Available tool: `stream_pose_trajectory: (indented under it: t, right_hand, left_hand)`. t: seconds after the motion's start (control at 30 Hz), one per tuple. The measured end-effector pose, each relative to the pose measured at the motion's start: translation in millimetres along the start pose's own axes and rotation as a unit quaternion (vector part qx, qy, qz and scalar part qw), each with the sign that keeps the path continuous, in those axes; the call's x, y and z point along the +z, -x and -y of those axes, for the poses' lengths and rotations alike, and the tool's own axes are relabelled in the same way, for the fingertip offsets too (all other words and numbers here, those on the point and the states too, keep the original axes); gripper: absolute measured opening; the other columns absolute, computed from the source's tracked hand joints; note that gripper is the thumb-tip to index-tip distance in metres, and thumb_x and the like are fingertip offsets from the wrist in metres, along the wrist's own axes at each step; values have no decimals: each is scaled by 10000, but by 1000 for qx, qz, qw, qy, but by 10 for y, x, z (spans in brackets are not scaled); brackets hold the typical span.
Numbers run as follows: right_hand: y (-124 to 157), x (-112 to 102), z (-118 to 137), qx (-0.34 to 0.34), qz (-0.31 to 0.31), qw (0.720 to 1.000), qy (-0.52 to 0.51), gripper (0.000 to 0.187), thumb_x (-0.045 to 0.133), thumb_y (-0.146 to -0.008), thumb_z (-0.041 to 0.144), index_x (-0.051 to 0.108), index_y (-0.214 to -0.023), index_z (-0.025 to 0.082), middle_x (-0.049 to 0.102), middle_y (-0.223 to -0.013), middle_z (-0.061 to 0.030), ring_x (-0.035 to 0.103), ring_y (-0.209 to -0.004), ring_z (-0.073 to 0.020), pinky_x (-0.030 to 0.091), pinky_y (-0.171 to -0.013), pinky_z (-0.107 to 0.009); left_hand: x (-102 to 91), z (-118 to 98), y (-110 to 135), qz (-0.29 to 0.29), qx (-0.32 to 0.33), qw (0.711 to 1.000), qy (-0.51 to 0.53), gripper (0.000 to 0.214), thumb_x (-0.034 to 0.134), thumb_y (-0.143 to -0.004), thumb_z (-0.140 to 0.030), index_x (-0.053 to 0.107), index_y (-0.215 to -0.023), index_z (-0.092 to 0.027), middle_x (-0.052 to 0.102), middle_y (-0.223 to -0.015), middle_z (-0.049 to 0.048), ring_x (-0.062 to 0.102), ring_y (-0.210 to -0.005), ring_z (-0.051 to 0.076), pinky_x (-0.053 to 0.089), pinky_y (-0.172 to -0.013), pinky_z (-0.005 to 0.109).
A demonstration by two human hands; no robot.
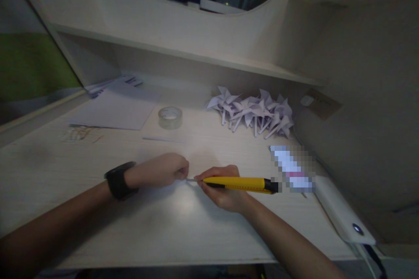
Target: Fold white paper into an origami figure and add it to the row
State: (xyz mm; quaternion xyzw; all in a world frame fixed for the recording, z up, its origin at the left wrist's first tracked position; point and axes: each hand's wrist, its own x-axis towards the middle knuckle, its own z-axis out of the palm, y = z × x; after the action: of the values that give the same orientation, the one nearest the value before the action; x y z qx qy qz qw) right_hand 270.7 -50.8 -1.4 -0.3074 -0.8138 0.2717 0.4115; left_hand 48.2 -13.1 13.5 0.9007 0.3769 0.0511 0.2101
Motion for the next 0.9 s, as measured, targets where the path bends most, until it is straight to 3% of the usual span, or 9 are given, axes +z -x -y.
stream_pose_trajectory:
  t: [0.37, 0.9]
  right_hand:
    - [17, 11, -25, 4, 0, 1000, -10, 105, 698, -780, 199, 747, -873, 192, 754, -767, -39, 694, -607, -152, 558, -538, -222]
    - [-11, 4, 25, 9, -6, 1000, -9, 87, 695, -783, 193, 750, -850, 187, 760, -784, -49, 709, -639, -165, 580, -562, -227]
  left_hand:
    - [-35, -33, 16, 17, -23, 999, -21, 186, 495, -790, -157, 680, -782, -175, 701, -817, 61, 618, -749, 183, 404, -642, 268]
    - [-19, -50, 35, -6, -26, 998, -48, 191, 494, -787, -165, 684, -772, -175, 695, -801, 70, 613, -728, 190, 396, -615, 273]
